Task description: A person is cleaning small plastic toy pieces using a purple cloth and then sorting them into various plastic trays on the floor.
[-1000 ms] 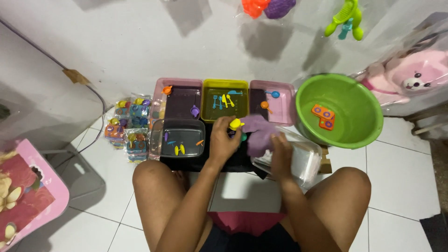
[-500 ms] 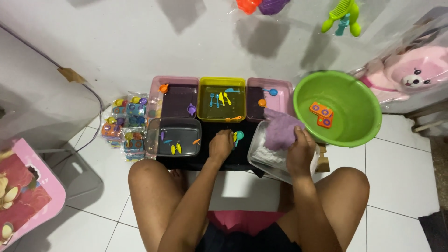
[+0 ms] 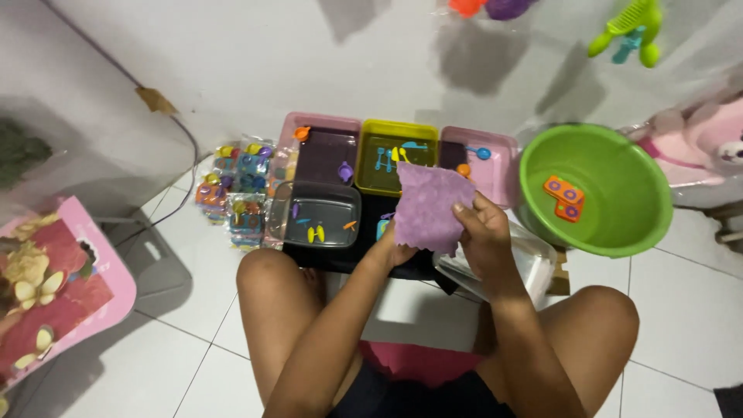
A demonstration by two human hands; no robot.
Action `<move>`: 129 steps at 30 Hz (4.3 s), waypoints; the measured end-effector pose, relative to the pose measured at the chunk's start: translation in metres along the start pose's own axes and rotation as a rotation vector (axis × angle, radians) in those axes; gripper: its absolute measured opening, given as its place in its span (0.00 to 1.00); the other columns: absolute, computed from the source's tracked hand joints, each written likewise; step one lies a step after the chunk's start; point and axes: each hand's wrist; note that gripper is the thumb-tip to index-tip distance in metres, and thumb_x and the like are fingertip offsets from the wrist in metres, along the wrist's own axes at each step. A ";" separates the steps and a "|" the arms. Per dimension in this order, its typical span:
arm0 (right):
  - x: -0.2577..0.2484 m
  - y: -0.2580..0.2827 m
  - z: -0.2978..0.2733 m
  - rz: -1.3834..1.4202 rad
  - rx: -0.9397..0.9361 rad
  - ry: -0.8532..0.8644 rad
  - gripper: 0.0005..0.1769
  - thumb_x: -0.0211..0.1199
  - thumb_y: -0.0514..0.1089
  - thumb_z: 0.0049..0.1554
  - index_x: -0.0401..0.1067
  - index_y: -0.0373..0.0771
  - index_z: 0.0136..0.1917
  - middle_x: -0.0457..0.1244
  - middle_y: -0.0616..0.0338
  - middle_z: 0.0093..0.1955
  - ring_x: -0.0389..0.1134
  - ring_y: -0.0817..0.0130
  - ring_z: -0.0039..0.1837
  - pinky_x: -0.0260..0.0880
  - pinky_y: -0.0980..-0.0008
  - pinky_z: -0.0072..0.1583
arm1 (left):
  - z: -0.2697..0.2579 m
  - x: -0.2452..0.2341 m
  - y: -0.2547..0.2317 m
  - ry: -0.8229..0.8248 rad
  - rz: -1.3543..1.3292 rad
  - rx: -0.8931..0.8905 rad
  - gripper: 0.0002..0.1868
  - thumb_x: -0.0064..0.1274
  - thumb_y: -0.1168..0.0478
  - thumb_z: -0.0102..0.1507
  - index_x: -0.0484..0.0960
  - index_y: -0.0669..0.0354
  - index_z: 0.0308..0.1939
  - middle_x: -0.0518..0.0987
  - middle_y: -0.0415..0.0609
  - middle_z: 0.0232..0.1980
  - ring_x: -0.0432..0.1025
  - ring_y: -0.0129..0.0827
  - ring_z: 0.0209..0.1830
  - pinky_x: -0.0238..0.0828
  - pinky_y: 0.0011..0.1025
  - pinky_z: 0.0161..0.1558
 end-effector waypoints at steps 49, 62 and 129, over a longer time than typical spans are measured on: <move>0.138 -0.269 0.120 -1.659 -0.366 0.837 0.11 0.60 0.40 0.50 0.78 0.36 0.45 0.69 0.47 0.45 0.72 0.51 0.52 0.75 0.59 0.52 | -0.037 -0.215 -0.158 -0.824 -1.035 0.317 0.16 0.61 0.61 0.59 0.83 0.65 0.47 0.80 0.60 0.40 0.78 0.46 0.41 0.78 0.47 0.43; 0.118 -0.229 0.140 -1.623 -0.022 0.983 0.09 0.63 0.43 0.51 0.75 0.44 0.47 0.67 0.54 0.45 0.71 0.50 0.53 0.71 0.54 0.54 | -0.029 -0.211 -0.156 -0.782 -0.975 0.232 0.15 0.63 0.61 0.58 0.80 0.69 0.42 0.79 0.59 0.38 0.76 0.43 0.38 0.77 0.46 0.39; -0.054 -0.005 0.005 -1.250 -0.645 0.318 0.07 0.65 0.29 0.53 0.80 0.37 0.43 0.71 0.53 0.47 0.74 0.52 0.52 0.73 0.58 0.55 | -0.021 0.063 -0.046 0.162 -0.714 -0.599 0.43 0.44 0.41 0.70 0.51 0.68 0.78 0.53 0.62 0.79 0.49 0.50 0.80 0.36 0.53 0.76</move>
Point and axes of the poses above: each hand's wrist, its own z-axis towards the middle knuckle, its own x-axis out of the palm, y = z × x
